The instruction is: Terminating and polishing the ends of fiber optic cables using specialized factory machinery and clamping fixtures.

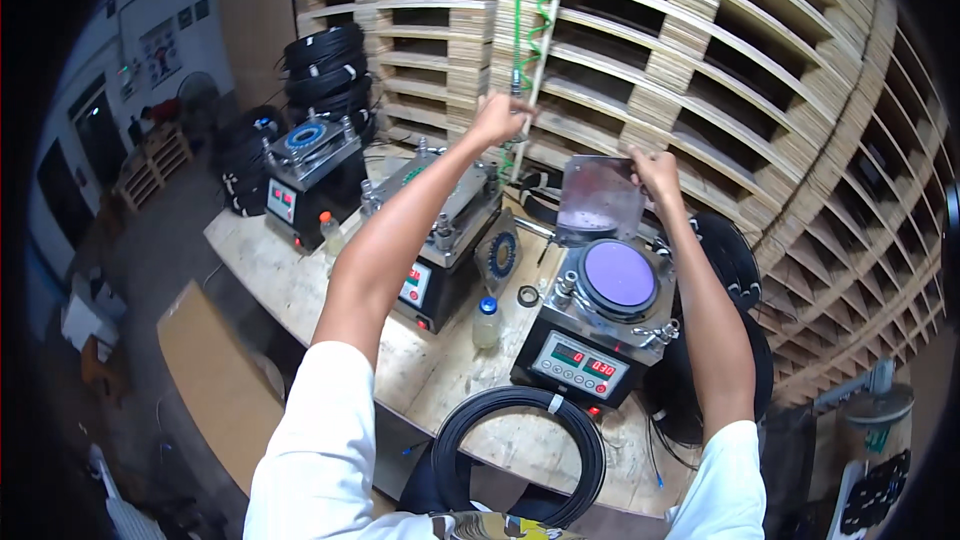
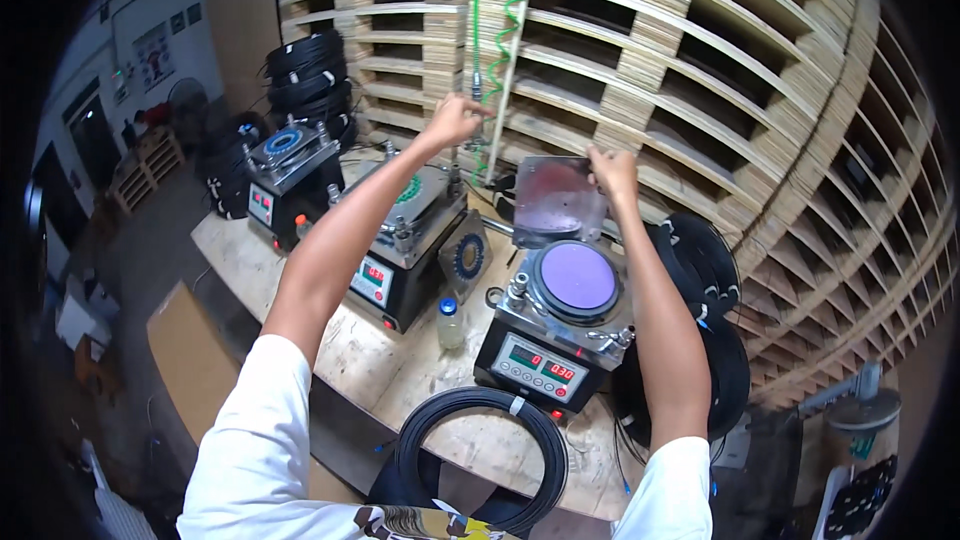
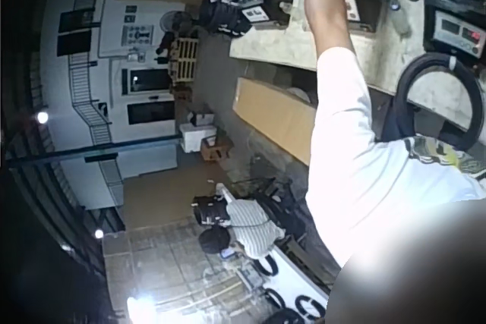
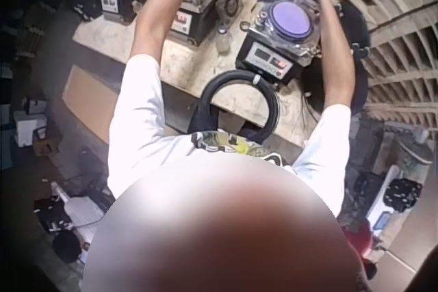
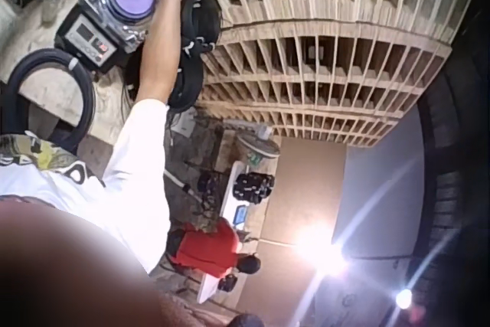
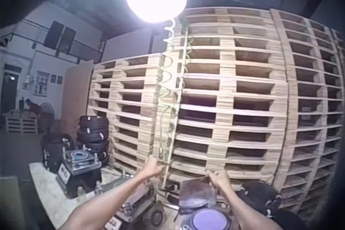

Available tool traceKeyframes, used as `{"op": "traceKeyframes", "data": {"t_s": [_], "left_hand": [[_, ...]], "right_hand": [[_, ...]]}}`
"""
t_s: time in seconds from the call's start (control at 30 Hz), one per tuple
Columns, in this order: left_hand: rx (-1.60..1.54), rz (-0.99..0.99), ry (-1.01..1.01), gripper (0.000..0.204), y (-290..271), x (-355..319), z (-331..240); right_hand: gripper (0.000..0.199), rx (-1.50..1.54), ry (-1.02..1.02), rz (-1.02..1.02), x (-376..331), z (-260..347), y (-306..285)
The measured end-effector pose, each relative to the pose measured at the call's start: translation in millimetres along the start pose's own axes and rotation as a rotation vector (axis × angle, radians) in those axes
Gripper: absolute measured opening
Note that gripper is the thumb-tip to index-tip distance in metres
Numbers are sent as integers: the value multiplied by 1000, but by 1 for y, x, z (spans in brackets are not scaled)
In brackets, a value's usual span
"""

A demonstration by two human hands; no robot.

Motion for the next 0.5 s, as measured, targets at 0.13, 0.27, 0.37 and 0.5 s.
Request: {"op": "traceKeyframes", "data": {"t_s": [0.13, 0.27, 0.37, 0.5], "left_hand": [[212, -130, -23, 45, -10, 36, 21], [-174, 99, -209, 38, -22, 44, 34], [-119, 60, -31, 24, -43, 27, -32], [-408, 133, 189, 18, -94, -14, -106]], "right_hand": [[42, 126, -42, -16, -6, 34, 5], [35, 267, -185, 40, -13, 77, 7], [46, 256, -315, 138, -13, 97, -2], [65, 151, -341, 328, -19, 151, 29]]}}
Point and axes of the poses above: each hand's wrist, its own x-axis towards the middle knuckle, its own y-axis out of the palm, z = x × y, the point moved 9 cm from there along x, towards the middle knuckle, and after that the axes turned 15 degrees about -y, right-handed, at the moved point
